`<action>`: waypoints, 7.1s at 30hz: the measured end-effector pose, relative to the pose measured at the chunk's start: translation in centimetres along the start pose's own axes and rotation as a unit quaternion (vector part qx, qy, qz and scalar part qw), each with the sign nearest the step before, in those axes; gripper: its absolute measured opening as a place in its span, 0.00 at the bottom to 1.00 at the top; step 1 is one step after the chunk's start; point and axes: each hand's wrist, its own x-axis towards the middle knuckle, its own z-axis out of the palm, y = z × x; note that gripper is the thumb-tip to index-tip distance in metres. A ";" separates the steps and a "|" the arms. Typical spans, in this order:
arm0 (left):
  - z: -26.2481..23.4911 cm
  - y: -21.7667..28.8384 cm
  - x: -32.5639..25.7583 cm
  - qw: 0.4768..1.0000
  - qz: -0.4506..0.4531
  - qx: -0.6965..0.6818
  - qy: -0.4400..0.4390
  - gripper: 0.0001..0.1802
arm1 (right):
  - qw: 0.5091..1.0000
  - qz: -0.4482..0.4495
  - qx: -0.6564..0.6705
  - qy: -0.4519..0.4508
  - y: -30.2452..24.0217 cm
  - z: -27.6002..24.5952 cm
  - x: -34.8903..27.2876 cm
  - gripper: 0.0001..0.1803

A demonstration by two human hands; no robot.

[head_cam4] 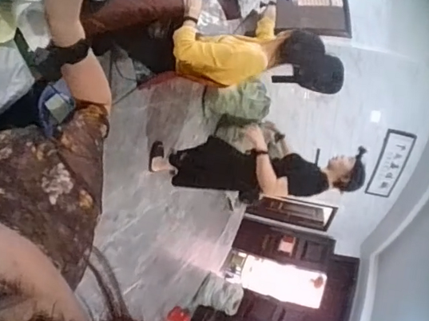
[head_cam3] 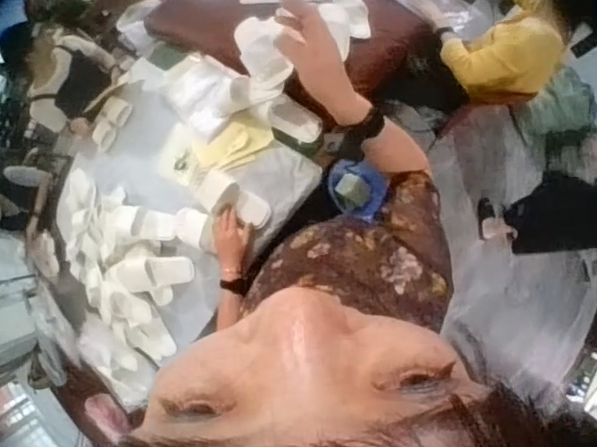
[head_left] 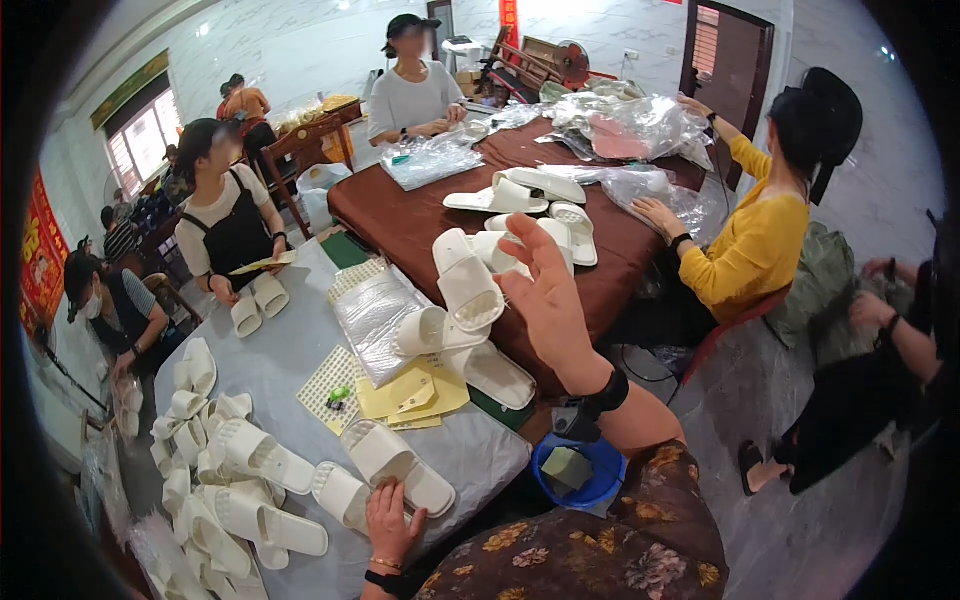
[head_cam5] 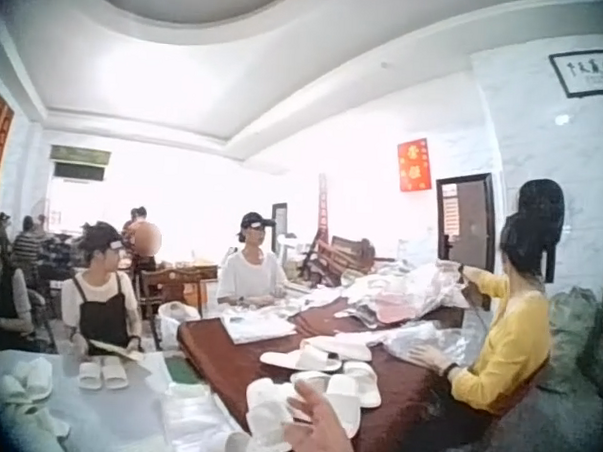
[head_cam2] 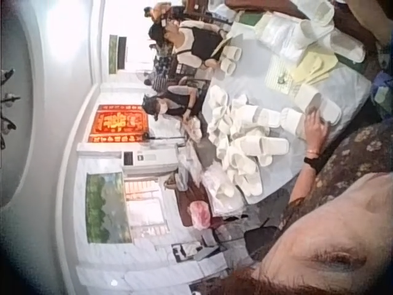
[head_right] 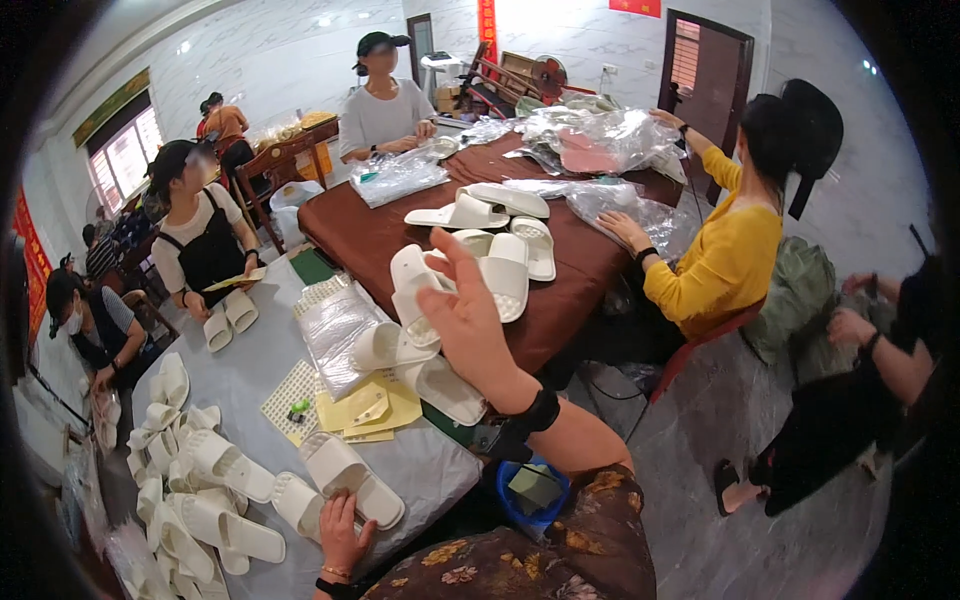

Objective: Checking and organizing white slippers for packaging in a factory setting.

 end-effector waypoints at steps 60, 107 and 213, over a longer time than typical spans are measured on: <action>-9.4 5.5 -9.0 0.689 -0.018 -0.695 0.204 0.43 | 0.895 0.072 0.060 -0.436 5.1 16.3 -26.3 0.12; -3.9 -1.0 -4.0 0.987 -0.142 -0.073 0.001 0.46 | 0.839 0.102 -0.306 -0.438 16.1 11.8 -20.3 0.33; -8.8 -1.4 0.4 0.964 -0.215 -0.014 0.157 0.45 | 0.908 0.195 -0.199 -0.312 19.2 10.1 -21.2 0.06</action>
